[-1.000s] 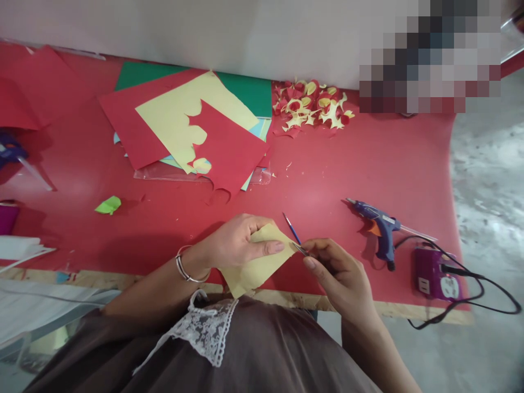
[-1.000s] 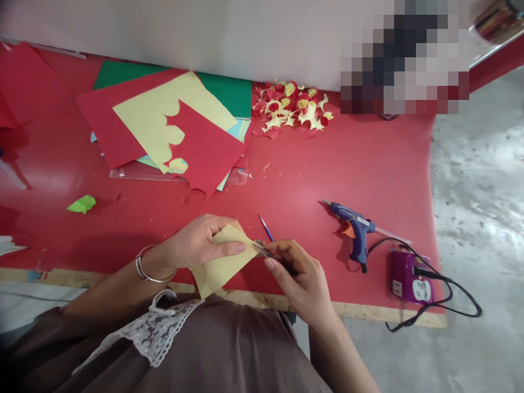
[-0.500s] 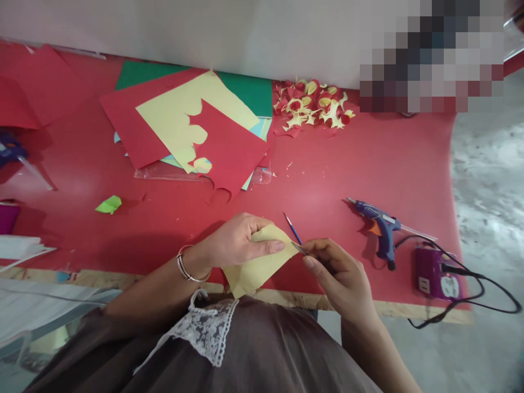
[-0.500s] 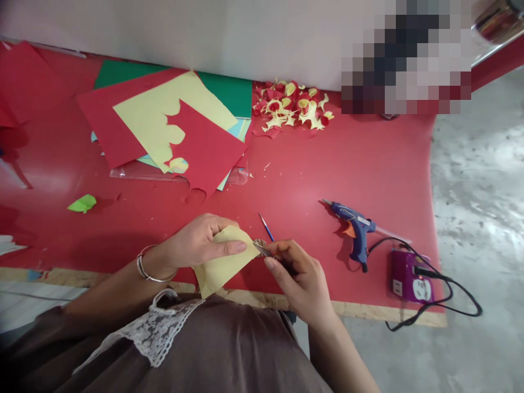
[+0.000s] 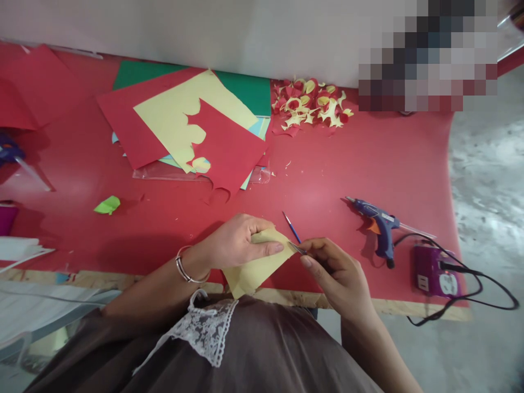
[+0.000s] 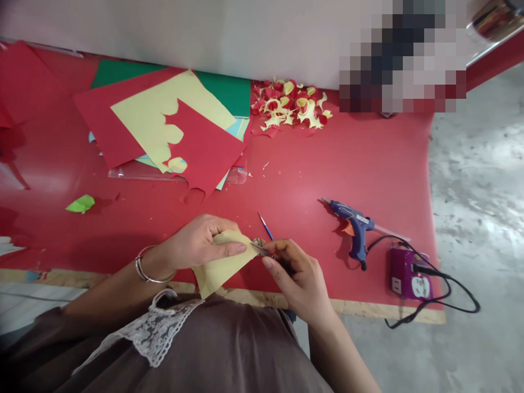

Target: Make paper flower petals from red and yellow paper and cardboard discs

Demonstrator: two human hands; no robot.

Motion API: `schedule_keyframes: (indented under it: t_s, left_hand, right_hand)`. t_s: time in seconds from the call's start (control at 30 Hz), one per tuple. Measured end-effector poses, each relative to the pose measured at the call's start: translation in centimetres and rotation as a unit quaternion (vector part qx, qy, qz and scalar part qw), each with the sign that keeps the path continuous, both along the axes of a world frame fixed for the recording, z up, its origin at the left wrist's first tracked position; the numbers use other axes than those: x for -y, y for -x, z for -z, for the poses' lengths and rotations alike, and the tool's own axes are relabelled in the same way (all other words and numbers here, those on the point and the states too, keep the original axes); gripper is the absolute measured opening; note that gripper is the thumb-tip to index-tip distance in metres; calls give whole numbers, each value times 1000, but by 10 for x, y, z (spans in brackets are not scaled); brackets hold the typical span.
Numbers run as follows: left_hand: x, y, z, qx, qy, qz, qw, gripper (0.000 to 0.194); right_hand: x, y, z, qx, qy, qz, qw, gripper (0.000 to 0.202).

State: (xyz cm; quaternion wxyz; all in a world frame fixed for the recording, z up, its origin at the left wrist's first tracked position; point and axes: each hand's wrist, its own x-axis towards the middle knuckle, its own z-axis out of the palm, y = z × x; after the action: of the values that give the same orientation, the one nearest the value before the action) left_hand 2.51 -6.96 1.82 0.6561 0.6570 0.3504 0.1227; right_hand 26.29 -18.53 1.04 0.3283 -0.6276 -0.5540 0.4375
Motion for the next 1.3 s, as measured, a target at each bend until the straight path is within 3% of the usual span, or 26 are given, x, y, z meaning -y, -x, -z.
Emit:
schedule_keyframes:
  t_s: [0.43, 0.73, 1.3]
  left_hand:
    - [-1, 2, 4, -4, 14, 11, 1000, 45]
    - [-1, 2, 3, 0, -24, 17, 1000, 45]
    - [-1, 2, 3, 12, 53, 24, 998, 46]
  right_hand:
    - [-3, 3, -3, -26, -5, -4, 1000, 14]
    - [-2, 2, 0, -8, 6, -5, 1000, 19]
    - [-3, 4, -3, -15, 12, -1, 1000, 22]
